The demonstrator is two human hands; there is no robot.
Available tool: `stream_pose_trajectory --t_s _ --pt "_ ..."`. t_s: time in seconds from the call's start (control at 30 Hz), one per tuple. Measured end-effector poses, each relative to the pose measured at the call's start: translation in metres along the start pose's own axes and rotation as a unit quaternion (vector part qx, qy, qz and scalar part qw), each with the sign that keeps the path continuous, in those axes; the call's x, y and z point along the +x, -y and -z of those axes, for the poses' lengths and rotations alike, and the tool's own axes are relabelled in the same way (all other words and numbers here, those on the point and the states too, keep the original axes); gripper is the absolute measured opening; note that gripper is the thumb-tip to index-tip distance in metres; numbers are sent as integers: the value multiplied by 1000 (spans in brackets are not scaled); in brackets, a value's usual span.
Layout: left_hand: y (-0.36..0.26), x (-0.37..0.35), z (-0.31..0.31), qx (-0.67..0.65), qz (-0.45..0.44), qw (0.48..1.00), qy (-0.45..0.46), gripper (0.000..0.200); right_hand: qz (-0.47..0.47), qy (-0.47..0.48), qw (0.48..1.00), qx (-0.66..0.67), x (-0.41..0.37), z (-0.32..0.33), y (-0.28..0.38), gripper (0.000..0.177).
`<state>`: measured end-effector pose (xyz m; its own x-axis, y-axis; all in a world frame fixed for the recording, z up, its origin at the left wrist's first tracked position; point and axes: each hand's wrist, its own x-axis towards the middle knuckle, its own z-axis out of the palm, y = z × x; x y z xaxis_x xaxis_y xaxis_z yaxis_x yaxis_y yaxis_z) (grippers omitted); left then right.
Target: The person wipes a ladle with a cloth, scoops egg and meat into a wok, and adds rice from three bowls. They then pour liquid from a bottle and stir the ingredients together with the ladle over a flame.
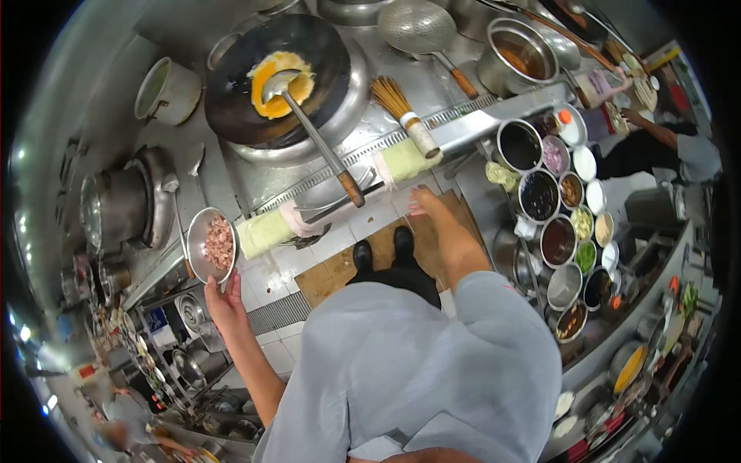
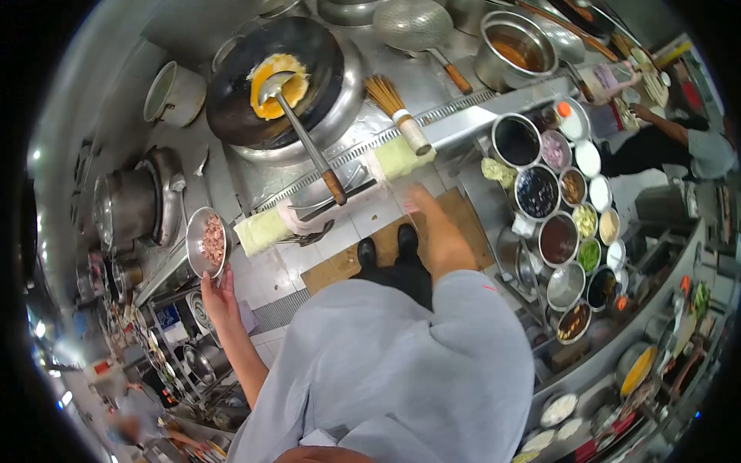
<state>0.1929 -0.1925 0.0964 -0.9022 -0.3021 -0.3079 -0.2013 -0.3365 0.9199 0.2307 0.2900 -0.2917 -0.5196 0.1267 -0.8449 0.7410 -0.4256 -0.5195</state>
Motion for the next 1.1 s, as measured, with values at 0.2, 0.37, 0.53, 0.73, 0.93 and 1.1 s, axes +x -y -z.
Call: stream_pose_trajectory --t_s 0.2,0.37,0.53,0.73,0.93,1.1 --pt "-3 -11 -12 -9 24 999 -26 35 36 14 955 296 67 -26 12 52" --pt "-3 -11 -12 -34 16 999 -11 33 114 -61 968 216 53 -57 17 40" --pt "6 1 -17 -25 -5 1000 -6 21 191 -74 978 -34 52 -43 -54 34" --pt "15 30 -12 -50 -28 997 44 14 228 -12 973 44 -191 -82 78 42" --pt "27 57 13 -100 11 992 77 15 374 -59 783 -494 -258 -184 192 59" --pt "15 63 54 -134 12 987 88 15 472 -277 544 -636 -216 -185 249 44"
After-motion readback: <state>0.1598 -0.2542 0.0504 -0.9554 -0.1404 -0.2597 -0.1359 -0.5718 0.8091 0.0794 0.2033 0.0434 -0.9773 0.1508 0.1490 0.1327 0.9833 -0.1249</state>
